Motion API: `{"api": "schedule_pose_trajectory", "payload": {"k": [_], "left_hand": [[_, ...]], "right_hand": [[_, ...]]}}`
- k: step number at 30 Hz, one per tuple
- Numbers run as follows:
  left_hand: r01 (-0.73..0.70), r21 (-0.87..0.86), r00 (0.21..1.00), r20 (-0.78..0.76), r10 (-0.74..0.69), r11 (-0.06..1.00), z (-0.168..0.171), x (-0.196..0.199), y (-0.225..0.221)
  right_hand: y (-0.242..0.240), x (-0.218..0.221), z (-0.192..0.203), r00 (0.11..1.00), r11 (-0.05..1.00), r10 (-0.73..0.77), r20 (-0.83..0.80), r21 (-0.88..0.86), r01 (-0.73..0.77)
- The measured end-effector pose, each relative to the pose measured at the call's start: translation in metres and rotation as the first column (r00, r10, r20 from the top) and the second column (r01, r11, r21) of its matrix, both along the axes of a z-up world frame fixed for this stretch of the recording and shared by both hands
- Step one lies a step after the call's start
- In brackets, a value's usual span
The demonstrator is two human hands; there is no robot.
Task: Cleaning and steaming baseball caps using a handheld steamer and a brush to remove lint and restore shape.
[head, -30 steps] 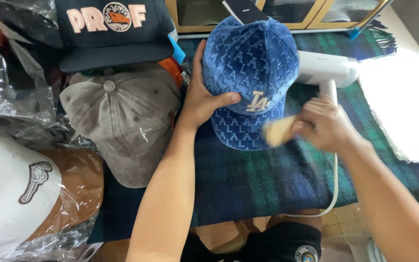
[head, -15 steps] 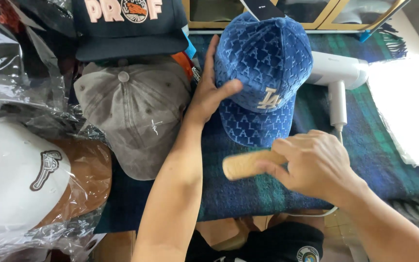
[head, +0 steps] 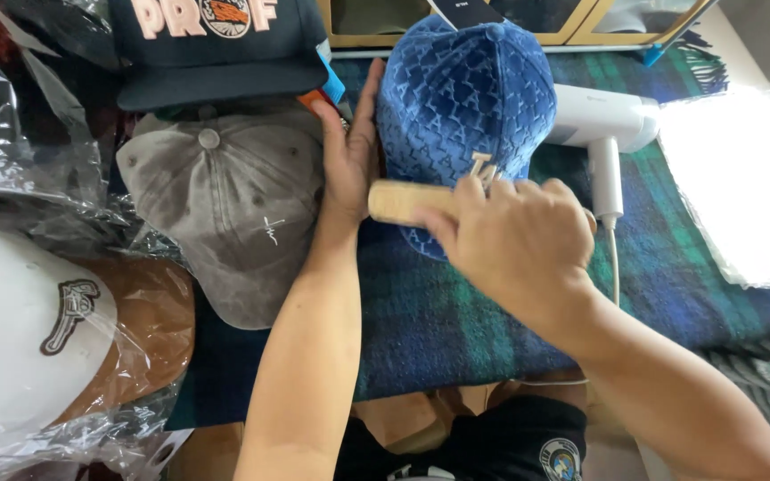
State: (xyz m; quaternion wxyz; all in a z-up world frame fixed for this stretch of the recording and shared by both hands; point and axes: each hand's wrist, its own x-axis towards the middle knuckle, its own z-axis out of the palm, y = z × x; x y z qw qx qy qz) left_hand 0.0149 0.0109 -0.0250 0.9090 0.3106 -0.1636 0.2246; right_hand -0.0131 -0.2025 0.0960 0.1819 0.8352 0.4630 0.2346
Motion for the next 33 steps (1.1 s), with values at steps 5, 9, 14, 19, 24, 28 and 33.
{"api": "schedule_pose_trajectory", "payload": {"k": [5,9,14,19,24,28,33], "left_hand": [[0.022,0.022,1.0,-0.001,-0.022,1.0,0.009,-0.001,0.002],[-0.037,0.122,0.999,0.003,0.036,0.992,0.01,-0.005,0.004],[0.086,-0.176,0.996,0.002,-0.087,0.981,0.019,-0.004,-0.003],[0.123,-0.099,0.992,0.029,-0.121,0.987,0.017,-0.005,0.001],[0.087,-0.022,0.996,0.013,-0.087,0.996,0.012,-0.012,0.002],[0.029,0.069,1.0,0.006,-0.03,0.997,0.013,-0.007,0.004],[0.032,0.023,0.999,-0.001,-0.032,0.999,0.011,-0.008,0.005]], "right_hand": [[0.005,0.005,-0.027,0.984,0.973,0.139,0.111,0.167,-0.157],[-0.019,-0.01,0.009,0.925,0.929,-0.078,-0.372,-0.363,-0.068],[-0.013,0.012,0.001,0.989,0.952,0.12,0.082,0.273,-0.138],[0.011,0.01,-0.014,0.977,0.977,0.118,0.179,0.155,-0.147],[0.016,0.028,0.028,0.972,0.997,-0.011,0.235,0.082,-0.009],[0.036,0.048,0.088,0.947,0.965,-0.22,-0.234,0.09,0.247],[0.013,0.134,0.063,0.844,0.834,-0.057,-0.534,0.439,0.334]]}}
